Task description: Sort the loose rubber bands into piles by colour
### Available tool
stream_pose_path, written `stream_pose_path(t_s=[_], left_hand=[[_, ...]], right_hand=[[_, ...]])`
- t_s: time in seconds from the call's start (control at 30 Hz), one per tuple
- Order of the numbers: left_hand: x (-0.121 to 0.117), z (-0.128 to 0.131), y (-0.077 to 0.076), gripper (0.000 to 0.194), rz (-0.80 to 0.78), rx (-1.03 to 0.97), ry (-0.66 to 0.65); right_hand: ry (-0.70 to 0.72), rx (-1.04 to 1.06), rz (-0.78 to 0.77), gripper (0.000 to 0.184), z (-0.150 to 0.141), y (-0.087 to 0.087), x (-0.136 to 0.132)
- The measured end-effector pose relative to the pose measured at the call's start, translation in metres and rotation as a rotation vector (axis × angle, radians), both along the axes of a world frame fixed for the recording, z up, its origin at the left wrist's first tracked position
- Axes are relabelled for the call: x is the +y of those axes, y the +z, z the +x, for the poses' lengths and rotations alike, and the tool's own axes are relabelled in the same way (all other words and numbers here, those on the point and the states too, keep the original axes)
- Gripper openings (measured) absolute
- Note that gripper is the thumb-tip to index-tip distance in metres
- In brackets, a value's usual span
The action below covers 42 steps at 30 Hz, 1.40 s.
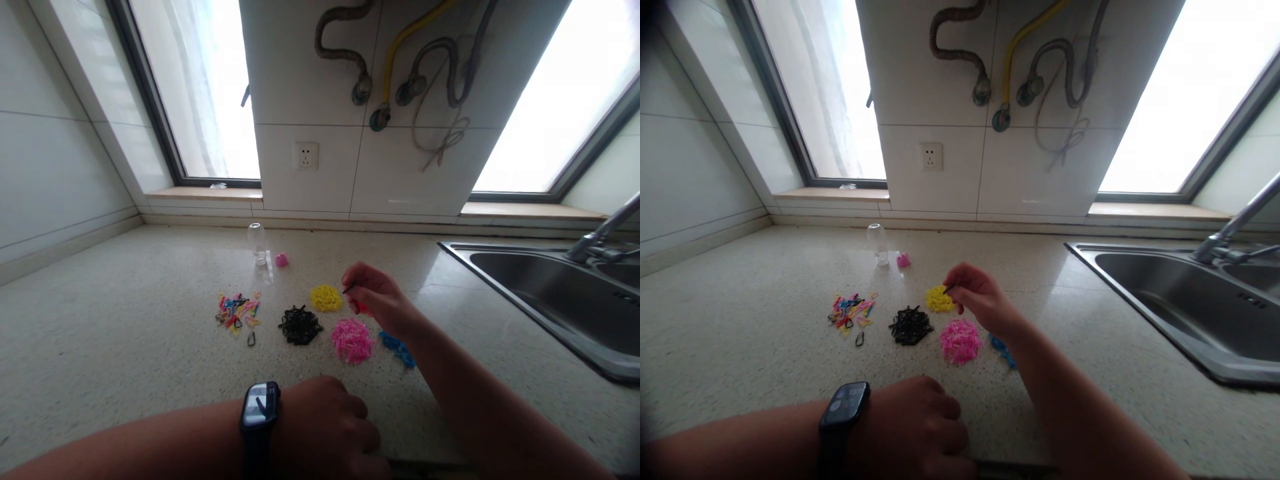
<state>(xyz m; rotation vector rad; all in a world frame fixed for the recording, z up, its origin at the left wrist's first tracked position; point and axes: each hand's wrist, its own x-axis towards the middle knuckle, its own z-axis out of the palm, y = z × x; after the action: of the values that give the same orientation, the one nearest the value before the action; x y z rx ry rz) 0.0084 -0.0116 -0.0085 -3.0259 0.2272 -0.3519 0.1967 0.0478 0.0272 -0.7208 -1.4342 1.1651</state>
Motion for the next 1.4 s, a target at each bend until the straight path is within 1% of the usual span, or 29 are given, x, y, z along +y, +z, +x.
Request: stream_pose_path(t_s=[0.23,0.53,0.9,1.07,1.4], left_hand=[[0.0000,0.0004,-0.0013,0.007,0.024,-0.030,-0.007],[-0.0009,-0.0005,-0.0005,0.008,0.010,-0.004,0.000],[-0.0011,-0.0002,-0.0001,0.007,0.002,-0.008,-0.004],[-0.0007,-0.0003,-0.0005,0.008,0.003,0.001,-0.004],[-0.0010,0.0000,-0.0015,0.008,0.007,-0.020,-0.001]], right_hand=[[0.006,0.038,0.006,0.008,0.0019,0.0006,-0.0008],[0.004,-0.009,0.024,0.003,0.0019,0.0046,-0.0031],[-0.021,-0.033,0.047,0.006,0.0015,0.0034,-0.0012],[-0.025,-0.061,0.031,0.012,0.0026,0.0022,-0.0008],[-0.050,-0.060,-0.035,0.012,-0.0010,0.0028,0.0007]])
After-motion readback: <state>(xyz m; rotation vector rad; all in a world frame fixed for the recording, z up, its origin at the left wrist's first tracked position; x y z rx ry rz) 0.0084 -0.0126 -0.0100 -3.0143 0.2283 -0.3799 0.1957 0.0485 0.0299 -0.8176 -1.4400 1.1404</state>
